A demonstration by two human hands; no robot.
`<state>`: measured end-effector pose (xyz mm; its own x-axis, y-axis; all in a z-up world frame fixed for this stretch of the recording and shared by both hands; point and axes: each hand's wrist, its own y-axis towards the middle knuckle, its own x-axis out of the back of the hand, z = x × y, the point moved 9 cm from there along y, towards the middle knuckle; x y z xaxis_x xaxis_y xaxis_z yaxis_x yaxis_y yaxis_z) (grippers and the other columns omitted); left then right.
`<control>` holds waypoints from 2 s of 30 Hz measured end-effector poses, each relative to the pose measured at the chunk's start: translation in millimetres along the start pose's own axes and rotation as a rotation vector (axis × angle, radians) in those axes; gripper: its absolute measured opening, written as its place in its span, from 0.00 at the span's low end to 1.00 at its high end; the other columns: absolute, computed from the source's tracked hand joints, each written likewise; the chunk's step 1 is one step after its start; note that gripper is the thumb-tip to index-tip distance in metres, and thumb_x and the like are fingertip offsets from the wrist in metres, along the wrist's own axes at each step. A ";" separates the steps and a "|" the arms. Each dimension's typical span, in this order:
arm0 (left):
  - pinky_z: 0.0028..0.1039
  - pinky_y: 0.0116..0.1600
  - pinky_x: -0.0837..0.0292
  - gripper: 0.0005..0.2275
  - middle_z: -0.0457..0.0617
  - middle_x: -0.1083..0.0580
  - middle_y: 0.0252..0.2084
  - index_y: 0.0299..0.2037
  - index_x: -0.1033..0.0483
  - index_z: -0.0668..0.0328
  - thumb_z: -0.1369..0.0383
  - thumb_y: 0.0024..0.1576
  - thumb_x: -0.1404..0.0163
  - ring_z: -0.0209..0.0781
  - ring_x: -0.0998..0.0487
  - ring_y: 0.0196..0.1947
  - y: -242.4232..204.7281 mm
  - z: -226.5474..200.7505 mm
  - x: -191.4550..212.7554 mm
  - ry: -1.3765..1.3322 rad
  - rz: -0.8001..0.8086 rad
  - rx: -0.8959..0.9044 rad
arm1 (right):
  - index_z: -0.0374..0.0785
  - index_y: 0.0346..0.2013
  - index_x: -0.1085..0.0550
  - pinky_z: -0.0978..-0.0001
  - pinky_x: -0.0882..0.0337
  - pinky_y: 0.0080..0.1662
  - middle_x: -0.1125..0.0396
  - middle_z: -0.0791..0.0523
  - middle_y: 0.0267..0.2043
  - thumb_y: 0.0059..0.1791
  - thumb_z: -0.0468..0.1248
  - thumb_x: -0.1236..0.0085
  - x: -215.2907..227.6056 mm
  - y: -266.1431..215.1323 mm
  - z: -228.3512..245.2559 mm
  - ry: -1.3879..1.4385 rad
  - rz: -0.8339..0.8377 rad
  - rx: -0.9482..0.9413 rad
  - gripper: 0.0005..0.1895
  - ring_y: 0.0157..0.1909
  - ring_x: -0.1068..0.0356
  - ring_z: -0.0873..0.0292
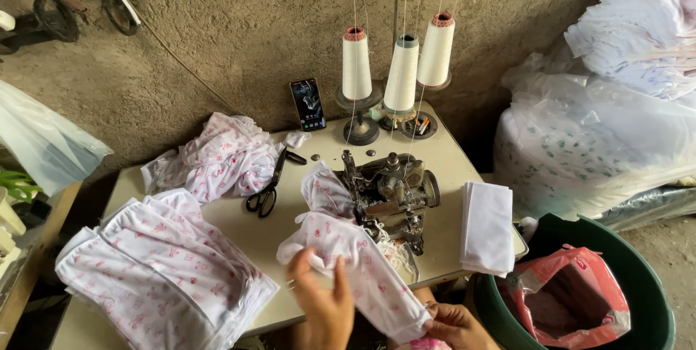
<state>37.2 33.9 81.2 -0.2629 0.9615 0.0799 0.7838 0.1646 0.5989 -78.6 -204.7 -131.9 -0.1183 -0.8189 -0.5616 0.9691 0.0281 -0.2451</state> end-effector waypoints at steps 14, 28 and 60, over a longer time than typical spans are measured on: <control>0.45 0.59 0.37 0.14 0.53 0.29 0.47 0.47 0.22 0.62 0.64 0.54 0.44 0.54 0.30 0.49 -6.9 -8.8 -68.3 0.436 0.246 -0.210 | 0.26 0.29 0.24 0.68 0.31 0.34 0.26 0.48 0.28 0.43 0.22 0.36 4.0 -22.1 55.6 -0.108 0.083 0.165 0.04 0.29 0.28 0.56; 0.44 0.55 0.26 0.13 0.56 0.32 0.54 0.43 0.16 0.47 0.59 0.49 0.38 0.48 0.35 0.54 41.9 28.7 -75.0 0.225 0.819 -0.191 | 0.32 0.31 0.27 0.74 0.33 0.30 0.26 0.47 0.30 0.48 0.22 0.39 -62.8 34.0 -41.0 0.093 0.075 -0.108 0.06 0.27 0.28 0.57; 0.34 0.51 0.25 0.10 0.47 0.28 0.44 0.36 0.17 0.54 0.59 0.53 0.44 0.40 0.30 0.47 47.5 51.5 -84.4 0.008 0.763 -0.076 | 0.36 0.26 0.31 0.62 0.24 0.29 0.30 0.48 0.22 0.45 0.21 0.39 -121.4 55.0 70.9 0.000 -0.230 0.346 0.11 0.23 0.27 0.52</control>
<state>125.5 -28.1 61.9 0.3312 0.8012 0.4983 0.7090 -0.5598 0.4288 4.4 -144.4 -21.1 -0.3403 -0.7812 -0.5234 0.9329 -0.3501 -0.0841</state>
